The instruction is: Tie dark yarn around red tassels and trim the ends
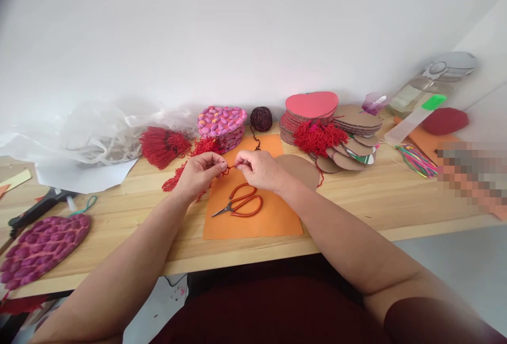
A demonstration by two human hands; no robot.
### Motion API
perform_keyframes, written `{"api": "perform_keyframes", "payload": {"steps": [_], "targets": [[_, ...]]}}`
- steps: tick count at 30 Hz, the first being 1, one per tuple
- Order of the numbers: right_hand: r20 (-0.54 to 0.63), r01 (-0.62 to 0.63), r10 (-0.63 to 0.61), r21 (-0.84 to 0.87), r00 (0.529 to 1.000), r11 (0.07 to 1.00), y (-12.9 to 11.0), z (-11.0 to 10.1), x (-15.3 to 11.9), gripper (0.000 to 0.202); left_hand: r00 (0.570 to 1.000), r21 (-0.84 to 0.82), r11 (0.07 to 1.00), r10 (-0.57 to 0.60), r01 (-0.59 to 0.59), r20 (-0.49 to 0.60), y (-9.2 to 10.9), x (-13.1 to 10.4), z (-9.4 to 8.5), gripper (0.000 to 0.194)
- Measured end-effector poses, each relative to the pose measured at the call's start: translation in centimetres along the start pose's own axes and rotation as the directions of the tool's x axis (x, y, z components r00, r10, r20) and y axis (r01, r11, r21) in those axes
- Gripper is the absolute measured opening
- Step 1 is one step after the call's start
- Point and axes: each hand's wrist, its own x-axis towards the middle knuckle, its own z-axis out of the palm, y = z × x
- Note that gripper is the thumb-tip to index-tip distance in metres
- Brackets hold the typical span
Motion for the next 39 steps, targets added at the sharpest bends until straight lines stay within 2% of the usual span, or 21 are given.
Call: {"api": "perform_keyframes", "payload": {"steps": [3, 7, 15, 19, 22, 24, 25, 27, 28, 30, 32, 35, 37, 39], "targets": [[-0.037, -0.009, 0.008, -0.037, 0.999, 0.999, 0.1, -0.4, 0.1, 0.010, 1.000, -0.005, 1.000, 0.001, -0.001, -0.021, -0.1, 0.1, 0.0, 0.022], [-0.065, 0.048, -0.056, -0.119, 0.996, 0.992, 0.0, -0.7, 0.2, 0.012, 0.998, 0.026, 0.999, -0.023, 0.024, -0.051, -0.3, 0.0, 0.3, 0.023], [-0.106, 0.247, -0.270, -0.190, 0.957, 0.950, -0.2, -0.3, 0.1, 0.017, 0.999, 0.031, 0.998, -0.048, 0.049, -0.015, -0.4, 0.0, 0.8, 0.028], [-0.081, 0.291, -0.309, -0.176, 0.948, 0.940, -0.8, -0.1, 0.0, 0.019, 0.998, 0.028, 0.998, -0.062, 0.061, 0.027, -0.3, -0.1, 1.2, 0.027], [-0.208, 0.254, -0.291, -0.187, 0.934, 0.949, -1.2, -0.3, 0.0, 0.016, 0.995, -0.059, 0.994, -0.090, 0.092, 0.047, -0.4, -0.2, 1.3, 0.026], [-0.337, 0.190, -0.239, -0.171, 0.911, 0.967, -1.2, -0.5, 0.0, 0.013, 0.992, -0.151, 0.981, -0.122, 0.122, 0.009, -0.6, -0.1, 1.3, 0.028], [-0.362, 0.144, -0.186, -0.139, 0.913, 0.980, -1.2, -0.6, 0.0, 0.015, 0.990, -0.196, 0.972, -0.139, 0.132, -0.018, -0.7, 0.0, 1.3, 0.030], [-0.302, 0.020, -0.021, -0.004, 0.953, 1.000, -1.0, -0.4, 0.1, 0.021, 0.985, -0.278, 0.950, -0.164, 0.141, -0.060, -0.7, 0.1, 1.3, 0.033], [-0.229, -0.054, 0.074, 0.089, 0.971, 0.995, -0.8, -0.2, 0.2, 0.023, 0.983, -0.310, 0.940, -0.170, 0.141, -0.071, -0.7, 0.1, 1.3, 0.034], [-0.061, -0.177, 0.204, 0.298, 0.977, 0.938, -0.6, 0.3, 0.4, 0.025, 0.983, -0.353, 0.927, -0.166, 0.129, -0.077, -0.5, 0.0, 1.3, 0.035], [0.079, -0.243, 0.233, 0.467, 0.969, 0.850, -0.6, 0.7, 0.4, 0.029, 0.987, -0.370, 0.923, -0.144, 0.106, -0.076, -0.4, 0.0, 1.3, 0.034], [0.223, -0.304, 0.212, 0.579, 0.951, 0.756, -1.0, 1.2, 0.3, 0.035, 0.992, -0.373, 0.924, -0.113, 0.082, -0.061, -0.2, -0.1, 1.5, 0.035], [0.250, -0.334, 0.226, 0.603, 0.941, 0.724, -1.1, 1.4, 0.2, 0.036, 0.992, -0.391, 0.916, -0.118, 0.088, -0.052, -0.1, -0.1, 1.5, 0.035], [0.219, -0.331, 0.249, 0.585, 0.943, 0.740, -1.0, 1.6, 0.1, 0.033, 0.989, -0.422, 0.901, -0.139, 0.105, -0.051, 0.0, -0.2, 1.4, 0.035]]}}
